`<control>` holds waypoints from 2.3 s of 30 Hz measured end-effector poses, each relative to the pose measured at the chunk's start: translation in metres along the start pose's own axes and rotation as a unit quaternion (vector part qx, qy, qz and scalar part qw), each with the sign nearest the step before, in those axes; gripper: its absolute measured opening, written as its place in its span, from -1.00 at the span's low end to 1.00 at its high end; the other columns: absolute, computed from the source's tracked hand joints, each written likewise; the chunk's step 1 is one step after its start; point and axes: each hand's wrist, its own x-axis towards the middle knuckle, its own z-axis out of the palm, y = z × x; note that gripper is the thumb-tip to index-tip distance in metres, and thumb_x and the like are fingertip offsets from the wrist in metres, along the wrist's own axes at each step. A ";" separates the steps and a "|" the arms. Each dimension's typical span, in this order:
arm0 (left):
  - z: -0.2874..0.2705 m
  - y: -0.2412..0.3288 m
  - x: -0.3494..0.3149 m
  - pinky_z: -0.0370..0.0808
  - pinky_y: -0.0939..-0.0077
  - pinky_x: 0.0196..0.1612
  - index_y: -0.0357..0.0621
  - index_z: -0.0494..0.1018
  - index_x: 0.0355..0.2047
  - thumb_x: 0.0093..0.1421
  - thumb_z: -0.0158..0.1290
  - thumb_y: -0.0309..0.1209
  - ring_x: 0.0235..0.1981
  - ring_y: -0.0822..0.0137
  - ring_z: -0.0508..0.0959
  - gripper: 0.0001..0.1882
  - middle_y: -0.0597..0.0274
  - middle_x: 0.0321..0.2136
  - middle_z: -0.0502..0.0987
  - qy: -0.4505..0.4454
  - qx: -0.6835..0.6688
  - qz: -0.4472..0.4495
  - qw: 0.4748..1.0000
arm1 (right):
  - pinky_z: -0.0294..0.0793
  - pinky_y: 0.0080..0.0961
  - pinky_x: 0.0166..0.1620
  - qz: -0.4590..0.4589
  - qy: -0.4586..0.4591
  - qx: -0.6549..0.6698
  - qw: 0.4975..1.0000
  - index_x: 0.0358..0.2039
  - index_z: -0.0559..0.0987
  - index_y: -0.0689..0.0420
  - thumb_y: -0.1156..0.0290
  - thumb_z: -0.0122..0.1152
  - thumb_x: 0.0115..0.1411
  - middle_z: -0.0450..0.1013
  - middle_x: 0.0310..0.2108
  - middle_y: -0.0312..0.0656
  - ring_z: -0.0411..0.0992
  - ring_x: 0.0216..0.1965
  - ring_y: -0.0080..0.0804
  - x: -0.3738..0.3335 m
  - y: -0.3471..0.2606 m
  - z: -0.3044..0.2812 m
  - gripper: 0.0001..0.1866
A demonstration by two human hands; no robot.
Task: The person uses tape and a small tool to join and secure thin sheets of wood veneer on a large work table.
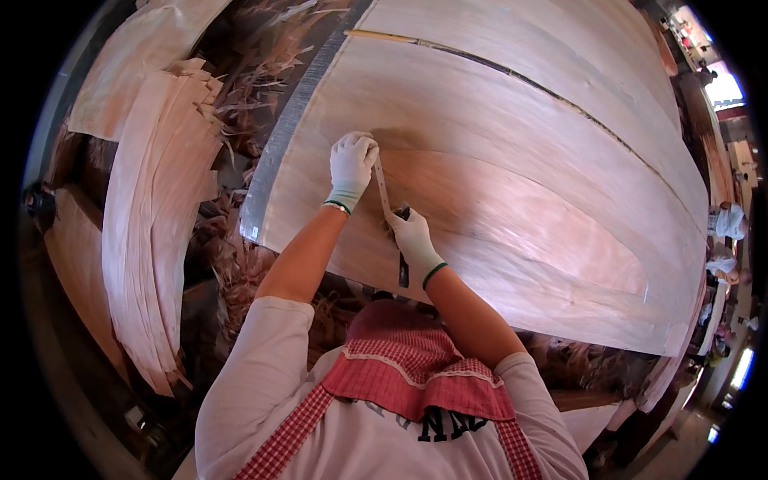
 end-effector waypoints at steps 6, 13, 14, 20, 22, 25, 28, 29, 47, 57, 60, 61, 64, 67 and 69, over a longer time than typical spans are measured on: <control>0.016 -0.011 -0.006 0.37 0.20 -0.06 -0.01 0.49 -0.38 0.10 0.13 -0.37 -0.14 0.13 0.49 -0.92 0.31 -0.25 0.55 -0.011 -0.022 -0.006 1.000 | 0.34 -0.58 -0.51 0.008 0.021 0.015 1.000 -0.40 0.51 0.22 0.37 0.15 0.23 0.50 -0.56 -0.27 0.39 -0.60 -0.57 0.003 -0.003 0.004 -0.83; 0.015 -0.011 -0.005 0.37 0.17 -0.06 0.00 0.48 -0.36 0.09 0.14 -0.36 -0.12 0.12 0.48 -0.89 0.29 -0.21 0.54 -0.037 -0.027 -0.044 0.998 | 0.37 -0.57 -0.50 0.004 0.032 -0.007 0.999 -0.42 0.52 0.24 0.38 0.17 0.21 0.51 -0.56 -0.25 0.41 -0.59 -0.55 0.002 -0.003 0.006 -0.82; 0.012 -0.009 -0.002 0.37 0.17 -0.05 0.00 0.48 -0.36 0.08 0.14 -0.36 -0.11 0.12 0.47 -0.89 0.28 -0.21 0.54 -0.046 -0.027 -0.054 0.997 | 0.37 -0.58 -0.51 0.003 0.035 0.000 0.999 -0.42 0.53 0.24 0.37 0.17 0.21 0.51 -0.56 -0.26 0.41 -0.60 -0.57 0.001 -0.004 0.007 -0.82; -0.006 -0.003 -0.002 0.26 0.04 0.12 0.05 0.49 -0.13 0.07 0.18 -0.22 0.11 0.05 0.36 -0.65 0.20 0.02 0.45 -0.079 0.081 0.043 0.993 | 0.44 -0.38 -0.42 -0.051 0.069 -0.083 0.993 -0.41 0.54 0.24 0.38 0.16 0.16 0.53 -0.52 -0.08 0.49 -0.52 -0.25 0.003 0.000 0.004 -0.83; -0.009 -0.003 -0.009 0.18 0.01 0.20 0.09 0.45 -0.02 0.05 0.20 -0.16 0.18 0.05 0.29 -0.54 0.18 0.09 0.41 -0.113 0.119 0.036 0.986 | 0.47 -0.24 -0.34 -0.163 0.126 -0.302 0.931 -0.39 0.54 0.24 0.39 0.15 0.13 0.53 -0.48 0.04 0.51 -0.43 -0.01 0.002 -0.009 -0.005 -0.84; -0.011 0.008 -0.009 0.10 0.01 0.27 0.12 0.41 0.07 0.08 0.18 -0.13 0.24 0.07 0.22 -0.48 0.16 0.17 0.33 -0.165 0.179 -0.001 0.970 | 0.43 -0.10 -0.24 -0.138 0.163 -0.365 0.906 -0.45 0.51 0.25 0.39 0.10 0.12 0.49 -0.42 0.14 0.45 -0.30 0.18 -0.008 -0.040 -0.047 -0.83; 0.005 0.051 0.001 0.01 0.03 0.33 0.12 0.34 0.14 0.18 0.08 -0.12 0.30 0.07 0.15 -0.49 0.14 0.25 0.23 -0.196 0.234 0.005 0.952 | 0.42 -0.34 -0.38 -0.010 0.130 -0.162 0.978 -0.48 0.53 0.24 0.22 0.22 0.14 0.50 -0.55 -0.05 0.50 -0.49 -0.25 -0.031 -0.024 -0.087 -0.70; 0.016 0.090 0.002 0.01 0.04 0.33 0.08 0.32 0.15 0.19 0.05 -0.12 0.31 0.07 0.13 -0.48 0.12 0.26 0.21 -0.171 0.218 0.033 0.960 | 0.37 -0.42 -0.43 -0.012 0.142 -0.091 0.986 -0.49 0.52 0.21 0.19 0.25 0.14 0.47 -0.57 -0.15 0.44 -0.53 -0.38 -0.038 -0.008 -0.093 -0.69; 0.212 0.278 0.032 0.12 0.22 0.33 -0.17 0.19 0.23 0.17 0.01 -0.33 0.27 0.13 0.24 -0.39 0.06 0.20 0.30 -0.301 -0.042 0.372 0.877 | 0.24 -0.59 -0.62 -0.117 0.312 0.007 0.943 -0.47 0.53 0.22 0.26 0.30 0.17 0.42 -0.65 -0.30 0.28 -0.70 -0.59 0.036 -0.027 -0.345 -0.73; 0.269 0.380 0.037 0.09 0.23 0.34 -0.16 0.16 0.25 0.24 -0.04 -0.29 0.30 0.17 0.19 -0.41 0.10 0.25 0.24 -0.322 -0.092 0.444 0.831 | 0.47 -0.40 -0.45 -0.041 0.379 -0.136 0.915 -0.51 0.59 0.35 0.15 0.27 0.06 0.52 -0.58 0.01 0.52 -0.53 -0.32 0.000 -0.039 -0.473 -0.59; 0.282 0.389 0.035 0.09 0.22 0.34 -0.15 0.15 0.27 0.24 -0.02 -0.28 0.30 0.16 0.19 -0.40 0.09 0.26 0.22 -0.433 -0.121 0.382 0.807 | 0.52 -0.22 -0.34 -0.077 0.368 -0.146 0.915 -0.43 0.60 0.36 0.27 0.17 0.00 0.51 -0.54 0.18 0.56 -0.43 -0.03 0.005 -0.035 -0.469 -0.66; 0.289 0.384 0.029 0.08 0.22 0.35 -0.16 0.18 0.25 0.26 -0.04 -0.24 0.30 0.15 0.18 -0.42 0.10 0.26 0.23 -0.391 -0.096 0.422 0.813 | 0.52 -0.20 -0.32 -0.042 0.346 -0.129 0.928 -0.42 0.60 0.34 0.24 0.18 0.01 0.52 -0.51 0.17 0.55 -0.40 0.00 0.000 -0.027 -0.474 -0.66; 0.292 0.384 0.027 0.06 0.25 0.35 -0.17 0.21 0.23 0.28 -0.08 -0.20 0.30 0.15 0.18 -0.44 0.12 0.23 0.28 -0.386 -0.066 0.435 0.811 | 0.51 -0.21 -0.28 -0.101 0.389 -0.317 0.859 -0.44 0.62 0.26 0.18 0.24 0.07 0.53 -0.53 0.06 0.54 -0.41 0.00 -0.015 -0.023 -0.488 -0.66; 0.290 0.392 0.024 0.05 0.26 0.36 -0.13 0.24 0.21 0.28 -0.09 -0.19 0.30 0.21 0.18 -0.47 0.15 0.24 0.26 -0.377 0.008 0.452 0.809 | 0.51 -0.24 -0.30 -0.054 0.374 -0.368 0.850 -0.48 0.63 0.23 0.16 0.28 0.07 0.53 -0.59 -0.01 0.53 -0.47 -0.06 -0.031 -0.047 -0.549 -0.67; 0.300 0.415 0.024 0.05 0.26 0.36 -0.13 0.26 0.19 0.26 -0.07 -0.23 0.30 0.24 0.18 -0.48 0.16 0.25 0.25 -0.367 0.018 0.448 0.815 | 0.51 -0.30 -0.34 -0.006 0.358 -0.237 0.903 -0.53 0.63 0.21 0.10 0.28 0.06 0.53 -0.62 -0.08 0.53 -0.52 -0.17 -0.038 -0.048 -0.604 -0.63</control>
